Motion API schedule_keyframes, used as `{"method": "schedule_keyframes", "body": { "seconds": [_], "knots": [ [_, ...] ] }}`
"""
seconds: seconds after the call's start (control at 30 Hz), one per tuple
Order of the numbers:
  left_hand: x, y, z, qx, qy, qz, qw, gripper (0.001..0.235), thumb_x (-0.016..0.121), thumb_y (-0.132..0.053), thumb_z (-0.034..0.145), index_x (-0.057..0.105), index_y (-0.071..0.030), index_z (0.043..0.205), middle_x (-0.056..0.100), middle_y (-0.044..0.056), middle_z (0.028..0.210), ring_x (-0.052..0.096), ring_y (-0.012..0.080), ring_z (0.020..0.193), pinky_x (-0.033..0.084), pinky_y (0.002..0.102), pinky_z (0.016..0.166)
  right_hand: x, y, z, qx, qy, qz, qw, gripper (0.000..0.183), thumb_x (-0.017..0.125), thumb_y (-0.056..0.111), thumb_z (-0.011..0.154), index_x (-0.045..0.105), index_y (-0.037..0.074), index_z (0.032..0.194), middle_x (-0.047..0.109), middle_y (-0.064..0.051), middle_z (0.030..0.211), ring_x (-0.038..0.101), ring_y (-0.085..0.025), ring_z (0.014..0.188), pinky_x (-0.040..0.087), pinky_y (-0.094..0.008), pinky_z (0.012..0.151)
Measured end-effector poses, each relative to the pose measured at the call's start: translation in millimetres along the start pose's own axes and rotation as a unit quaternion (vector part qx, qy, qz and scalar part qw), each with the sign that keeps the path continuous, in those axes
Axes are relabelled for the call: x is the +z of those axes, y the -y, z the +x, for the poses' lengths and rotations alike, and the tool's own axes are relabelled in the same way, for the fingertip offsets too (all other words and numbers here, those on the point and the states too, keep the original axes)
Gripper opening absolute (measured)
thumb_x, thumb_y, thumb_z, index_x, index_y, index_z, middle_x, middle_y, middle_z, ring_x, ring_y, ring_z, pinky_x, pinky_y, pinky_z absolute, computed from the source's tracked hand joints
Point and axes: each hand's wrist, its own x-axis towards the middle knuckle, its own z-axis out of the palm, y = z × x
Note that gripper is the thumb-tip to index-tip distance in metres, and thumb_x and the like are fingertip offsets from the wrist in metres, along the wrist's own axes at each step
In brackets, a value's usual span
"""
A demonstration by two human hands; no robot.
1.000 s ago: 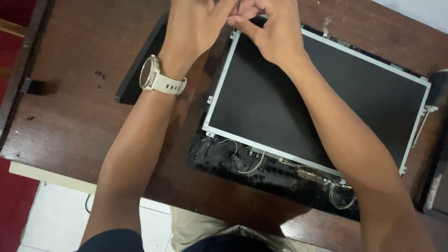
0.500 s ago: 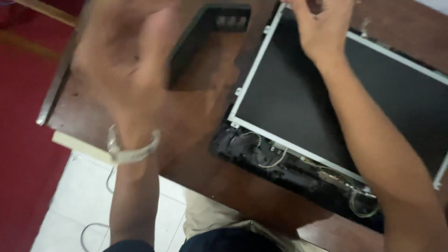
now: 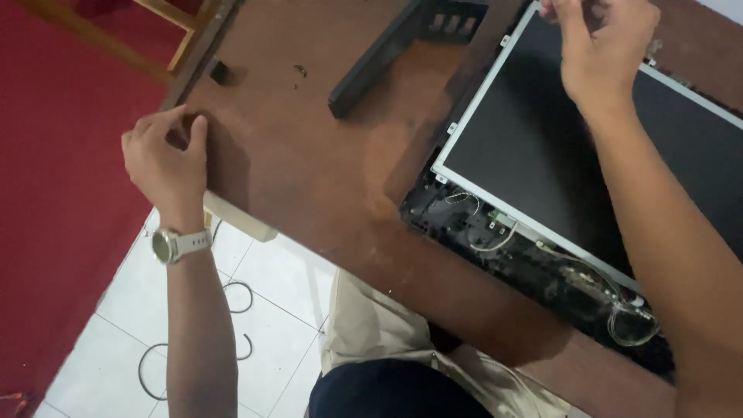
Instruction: The person secures a monitor panel to a chassis using a screwdriver. They repeatedly pick up screws, align them with screw holes on the panel frame, and tighten them. The person handles the monitor panel and a screwdriver throughout the task.
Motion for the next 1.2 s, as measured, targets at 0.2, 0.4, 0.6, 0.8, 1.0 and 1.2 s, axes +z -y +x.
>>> {"method": "schedule_keyframes", "body": {
  "seconds": [0.2, 0.4, 0.6, 0.8, 1.0, 1.2],
  "knots": [
    [12.4, 7.4, 10.2, 0.031, 0.003, 0.000, 1.000, 0.004, 0.087, -0.014, 0.098, 0.087, -0.013, 0.102, 0.076, 0.006, 0.101, 0.061, 0.0284, 0.085, 0.055, 0.041, 0.065, -39.7, 50.5, -2.8, 0.034, 0.038, 0.021, 0.998, 0.021, 0.055, -0.017, 0.131, 0.063, -0.015, 0.112, 0.069, -0.028, 0.115, 0.070, -0.035, 0.110, 0.063, -0.047, 0.103],
    [25.7, 23.8, 6.6, 0.137, -0.009, -0.060, 0.989, 0.005, 0.077, 0.000, 0.108, 0.073, -0.002, 0.108, 0.076, 0.011, 0.102, 0.063, 0.0313, 0.087, 0.050, 0.042, 0.078, -78.4, 99.9, -17.6, 0.045, 0.008, -0.004, 0.999, 0.015, 0.053, -0.007, 0.129, 0.061, -0.019, 0.127, 0.070, -0.032, 0.107, 0.072, -0.039, 0.101, 0.064, -0.049, 0.095],
    [-1.8, -21.4, -9.6, 0.054, 0.052, -0.250, 0.965, 0.004, 0.074, -0.002, 0.109, 0.077, 0.001, 0.110, 0.077, 0.013, 0.103, 0.071, 0.0222, 0.089, 0.058, 0.035, 0.080, -99.1, 180.9, -47.9, 0.171, -0.054, 0.004, 0.984, 0.008, 0.056, -0.011, 0.119, 0.061, -0.015, 0.123, 0.069, -0.027, 0.099, 0.072, -0.032, 0.090, 0.063, -0.040, 0.086],
    [-89.3, -163.6, -79.4, 0.054, 0.109, -0.491, 0.863, 0.005, 0.073, 0.002, 0.097, 0.076, -0.002, 0.097, 0.076, 0.009, 0.097, 0.071, 0.0162, 0.090, 0.059, 0.027, 0.085, -88.8, 283.8, -98.1, 0.356, -0.125, 0.063, 0.924, 0.005, 0.063, 0.003, 0.104, 0.064, 0.000, 0.108, 0.073, -0.016, 0.085, 0.078, -0.024, 0.082, 0.063, -0.028, 0.074],
    [-121.9, -251.0, -156.9, 0.067, 0.198, -0.655, 0.726, 0.021, 0.094, -0.006, 0.070, 0.081, -0.010, 0.085, 0.080, 0.004, 0.078, 0.069, 0.0165, 0.068, 0.053, 0.023, 0.060, -60.6, 357.2, -136.7, 0.241, -0.225, 0.122, 0.936, 0.019, 0.060, 0.011, 0.103, 0.066, -0.005, 0.094, 0.074, -0.017, 0.075, 0.081, -0.032, 0.078, 0.064, -0.040, 0.077],
    [-150.5, -288.0, -184.0, 0.140, 0.221, -0.705, 0.659, 0.024, 0.091, 0.003, 0.072, 0.081, -0.002, 0.093, 0.081, 0.006, 0.079, 0.072, 0.0227, 0.072, 0.059, 0.029, 0.060, -55.0, 382.2, -163.9, 0.174, -0.336, 0.144, 0.914, 0.015, 0.056, 0.006, 0.104, 0.057, -0.009, 0.102, 0.068, -0.020, 0.078, 0.078, -0.039, 0.075, 0.068, -0.050, 0.070]
  ]
}}
